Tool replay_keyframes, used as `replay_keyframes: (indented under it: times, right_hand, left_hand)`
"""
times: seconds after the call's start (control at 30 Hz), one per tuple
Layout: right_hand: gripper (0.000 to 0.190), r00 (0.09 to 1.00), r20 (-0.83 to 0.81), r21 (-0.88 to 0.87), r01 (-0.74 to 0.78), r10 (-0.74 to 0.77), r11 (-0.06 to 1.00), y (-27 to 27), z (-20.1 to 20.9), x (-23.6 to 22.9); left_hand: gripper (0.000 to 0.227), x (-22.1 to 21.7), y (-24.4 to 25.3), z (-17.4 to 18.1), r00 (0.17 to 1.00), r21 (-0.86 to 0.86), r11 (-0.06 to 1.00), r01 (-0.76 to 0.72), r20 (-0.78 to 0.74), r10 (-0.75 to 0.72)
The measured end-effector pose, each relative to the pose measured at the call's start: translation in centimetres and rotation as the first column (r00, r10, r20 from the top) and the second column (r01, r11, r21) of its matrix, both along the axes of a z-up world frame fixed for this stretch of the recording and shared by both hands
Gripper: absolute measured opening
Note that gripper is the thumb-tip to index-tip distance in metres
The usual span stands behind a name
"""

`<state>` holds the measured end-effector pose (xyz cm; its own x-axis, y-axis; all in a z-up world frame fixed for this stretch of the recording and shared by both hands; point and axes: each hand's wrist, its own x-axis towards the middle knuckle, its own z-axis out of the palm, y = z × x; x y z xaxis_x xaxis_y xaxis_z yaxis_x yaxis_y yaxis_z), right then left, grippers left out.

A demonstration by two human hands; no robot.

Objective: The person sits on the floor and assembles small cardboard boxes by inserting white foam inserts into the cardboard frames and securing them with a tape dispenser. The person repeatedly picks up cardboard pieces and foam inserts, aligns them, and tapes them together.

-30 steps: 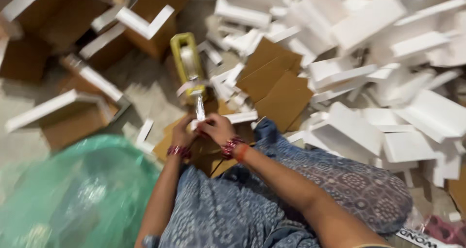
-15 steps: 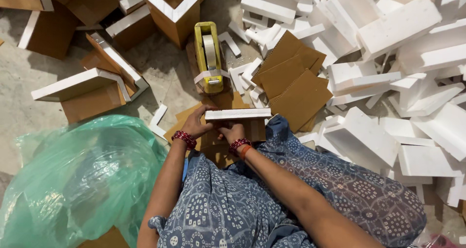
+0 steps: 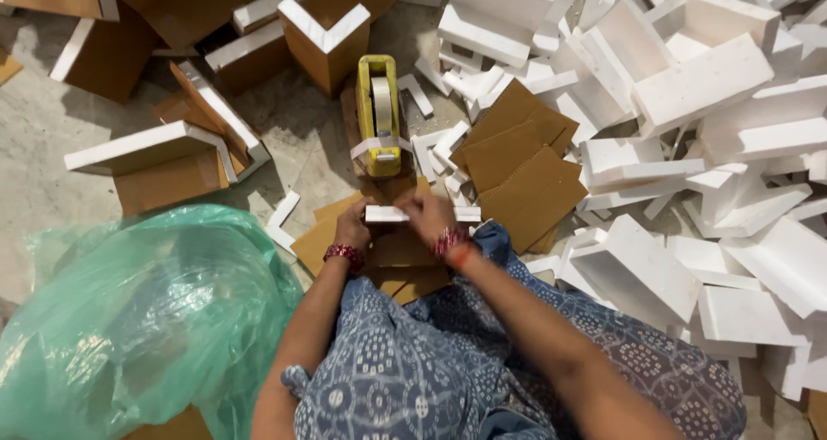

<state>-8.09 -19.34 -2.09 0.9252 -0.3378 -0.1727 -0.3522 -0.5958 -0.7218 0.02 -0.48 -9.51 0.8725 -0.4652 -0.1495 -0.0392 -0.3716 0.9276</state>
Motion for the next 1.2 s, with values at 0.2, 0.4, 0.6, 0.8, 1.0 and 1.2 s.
replay_keyframes:
  times: [0.2, 0.4, 0.6, 0.8, 1.0, 1.2]
  right_hand:
    - [0.037, 0.983, -0.176, 0.424, 0.123, -0.052, 0.897, -1.6, -0.6, 8.6]
    - [0.028, 0.945, -0.198, 0.359, 0.318, -0.261, 0.877, -0.7, -7.2, 7.6]
    - [0.035, 0.672, -0.645, -0.134, -0.568, 0.364, 0.812, -2.5, -12.8, 9.6]
    - [0.033, 0.565, -0.793, -0.191, -0.588, 0.229, 0.786, -5.0, -13.2, 7.5]
    - [0.032, 0.842, -0.534, -0.240, -0.241, 0.079, 0.940, -4.8, -6.0, 6.9]
    - [0.039, 0.882, -0.019, -0.270, -0.459, 0.471, 0.847, -3.7, 1.6, -1.8]
  left_hand:
    - [0.040, -0.7, 0.2, 2.8, 1.000, 0.013, 1.000, 0.012, -0.006, -0.012]
    - [0.037, -1.5, -0.1, 1.8, 1.000, -0.039, 0.999, 0.019, 0.002, -0.019]
    - [0.071, -2.1, -0.2, 2.2, 0.982, -0.011, 0.996, -0.085, 0.170, 0.086]
    - [0.053, 0.0, -0.4, -1.4, 0.973, -0.024, 0.994, 0.109, 0.208, -0.102]
    - [0.037, 0.6, -0.3, -4.6, 0.952, 0.120, 0.981, 0.153, 0.247, -0.179]
    - [0.038, -1.0, 0.4, -7.2, 0.951, 0.244, 0.970, 0.012, 0.296, -0.086]
